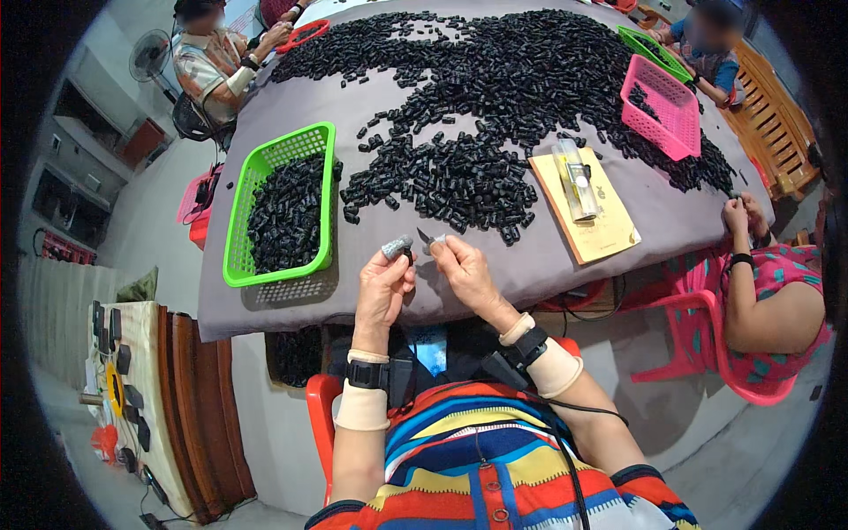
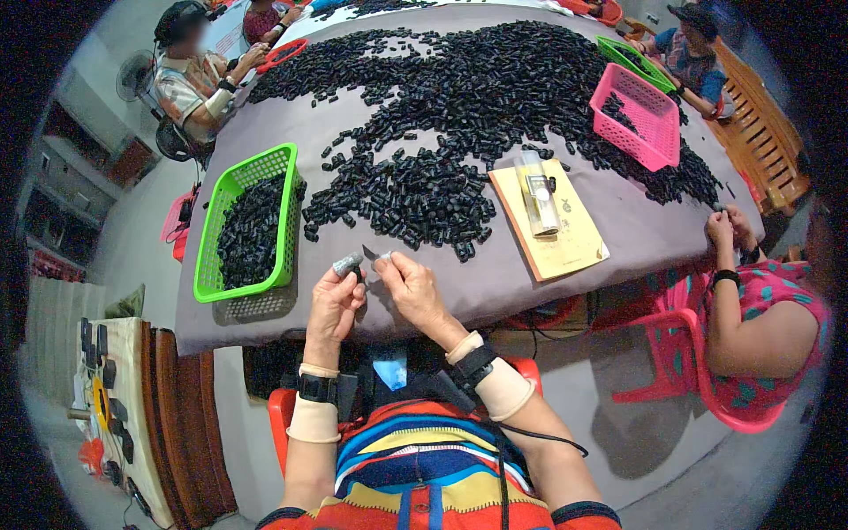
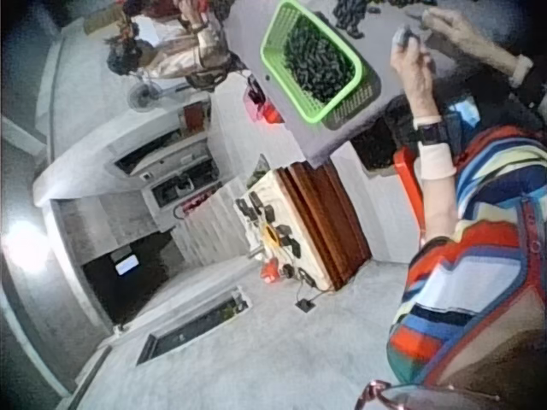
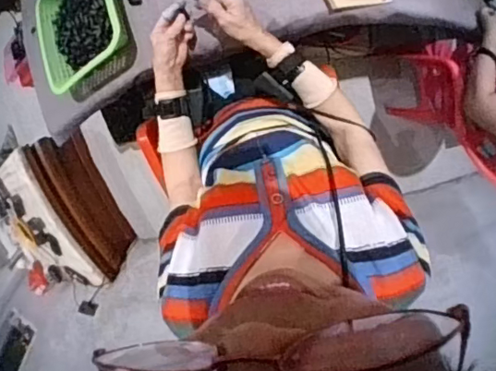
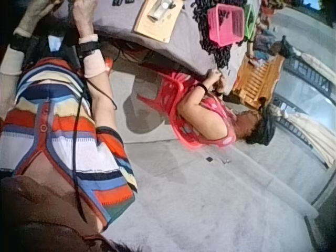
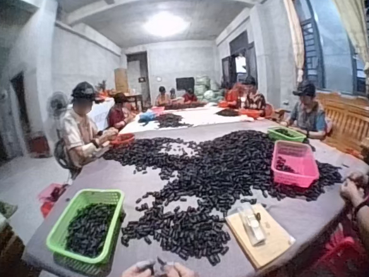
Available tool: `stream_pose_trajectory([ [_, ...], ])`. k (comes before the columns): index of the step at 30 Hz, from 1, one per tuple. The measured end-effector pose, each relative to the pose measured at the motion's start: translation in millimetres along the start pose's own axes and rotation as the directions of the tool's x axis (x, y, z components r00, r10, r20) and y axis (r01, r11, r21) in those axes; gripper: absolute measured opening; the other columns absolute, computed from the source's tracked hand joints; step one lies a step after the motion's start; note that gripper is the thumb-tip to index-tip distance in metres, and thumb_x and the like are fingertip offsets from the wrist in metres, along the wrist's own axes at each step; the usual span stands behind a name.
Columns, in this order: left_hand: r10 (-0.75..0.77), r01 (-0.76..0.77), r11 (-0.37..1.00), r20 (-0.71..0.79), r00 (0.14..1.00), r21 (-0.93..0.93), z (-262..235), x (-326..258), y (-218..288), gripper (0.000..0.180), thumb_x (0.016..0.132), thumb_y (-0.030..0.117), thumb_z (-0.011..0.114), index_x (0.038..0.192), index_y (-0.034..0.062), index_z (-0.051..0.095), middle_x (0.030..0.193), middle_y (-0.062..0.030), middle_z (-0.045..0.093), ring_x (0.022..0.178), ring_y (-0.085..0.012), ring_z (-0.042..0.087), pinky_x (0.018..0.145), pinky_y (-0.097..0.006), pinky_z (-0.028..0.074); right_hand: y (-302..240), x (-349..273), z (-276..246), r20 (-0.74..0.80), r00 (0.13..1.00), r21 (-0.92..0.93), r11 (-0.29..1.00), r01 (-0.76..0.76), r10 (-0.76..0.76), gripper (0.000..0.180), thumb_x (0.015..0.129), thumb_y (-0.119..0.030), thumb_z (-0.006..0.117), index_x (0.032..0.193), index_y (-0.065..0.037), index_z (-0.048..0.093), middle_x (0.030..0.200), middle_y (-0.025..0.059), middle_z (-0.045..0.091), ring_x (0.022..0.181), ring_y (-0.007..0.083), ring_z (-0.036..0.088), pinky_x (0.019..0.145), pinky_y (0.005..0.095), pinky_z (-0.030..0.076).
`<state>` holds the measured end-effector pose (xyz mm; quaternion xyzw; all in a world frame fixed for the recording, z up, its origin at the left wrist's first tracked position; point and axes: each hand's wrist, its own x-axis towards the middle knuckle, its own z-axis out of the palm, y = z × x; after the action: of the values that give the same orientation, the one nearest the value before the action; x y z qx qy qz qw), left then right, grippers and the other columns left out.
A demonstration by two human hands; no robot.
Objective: Trimming and assembling small black plastic shoe components using a small blade.
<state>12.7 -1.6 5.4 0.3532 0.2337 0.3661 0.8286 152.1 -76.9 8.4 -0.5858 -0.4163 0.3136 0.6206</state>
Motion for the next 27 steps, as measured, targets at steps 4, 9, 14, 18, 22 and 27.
stream_pose_trajectory([
  [4,-0.003,0.005,0.998,0.019,1.0,-0.069,-6.7,0.2,0.6,0.022,0.086,0.004,0.056,0.108,0.0021,0.056,0.088,-0.0083,0.061,0.063,-0.0107,0.054,0.049,-0.019,0.042,-8.8,-4.4,0.9,0.05,0.999,-0.151,0.988,0.015,-0.007,0.029,0.09,-0.026,0.052,0.075,-0.001,0.051,0.056,0.0107,0.05,0.049,0.0162,0.045,0.048,0.032,0.038],
  [9,-0.023,0.024,0.993,0.006,1.0,-0.117,-5.8,-1.0,3.1,0.021,0.087,0.005,0.055,0.108,0.0026,0.056,0.088,-0.0087,0.06,0.064,-0.0118,0.054,0.049,-0.02,0.041,-13.7,-7.1,2.9,0.033,0.999,-0.182,0.983,0.032,-0.027,0.029,0.089,-0.027,0.052,0.075,-0.001,0.05,0.059,0.0141,0.051,0.05,0.022,0.05,0.049,0.0351,0.038],
  [14,-0.019,0.021,0.991,0.012,1.0,-0.133,-6.4,-0.1,2.9,0.021,0.087,0.003,0.054,0.108,0.0031,0.056,0.088,-0.0091,0.06,0.063,-0.0123,0.054,0.05,-0.021,0.042,-12.0,-2.5,6.6,-0.006,0.999,-0.086,0.996,-0.032,0.032,0.028,0.089,-0.026,0.052,0.075,-0.002,0.05,0.061,0.0152,0.053,0.052,0.0265,0.053,0.049,0.0357,0.038],
  [18,-0.023,0.021,0.981,-0.01,1.0,-0.192,-6.0,-0.1,4.0,0.023,0.086,0.002,0.054,0.109,0.0025,0.056,0.084,-0.0073,0.059,0.062,-0.0117,0.052,0.05,-0.022,0.041,-12.6,-6.8,6.1,0.063,0.992,-0.272,0.955,0.12,-0.107,0.026,0.087,-0.024,0.054,0.074,-0.002,0.051,0.064,0.0154,0.054,0.056,0.0321,0.053,0.05,0.0372,0.039],
  [22,-0.058,0.045,0.979,-0.059,0.997,-0.2,-5.6,-0.1,2.9,0.025,0.086,0.003,0.054,0.111,0.001,0.055,0.081,-0.0053,0.058,0.061,-0.0111,0.051,0.049,-0.023,0.04,-14.1,-9.2,8.6,0.102,0.969,-0.303,0.92,0.247,-0.226,0.023,0.085,-0.023,0.056,0.074,-0.002,0.052,0.068,0.0145,0.055,0.062,0.0333,0.055,0.052,0.0395,0.04],
  [27,-0.077,0.063,0.981,-0.067,0.995,-0.181,-5.3,-0.5,4.6,0.023,0.087,0.005,0.053,0.11,0.0009,0.055,0.084,-0.0063,0.059,0.061,-0.0107,0.052,0.051,-0.022,0.041,-15.7,-11.1,11.3,0.127,0.966,-0.372,0.892,0.255,-0.223,0.023,0.084,-0.024,0.056,0.073,-0.003,0.053,0.068,0.0135,0.055,0.063,0.033,0.056,0.052,0.0403,0.04],
])
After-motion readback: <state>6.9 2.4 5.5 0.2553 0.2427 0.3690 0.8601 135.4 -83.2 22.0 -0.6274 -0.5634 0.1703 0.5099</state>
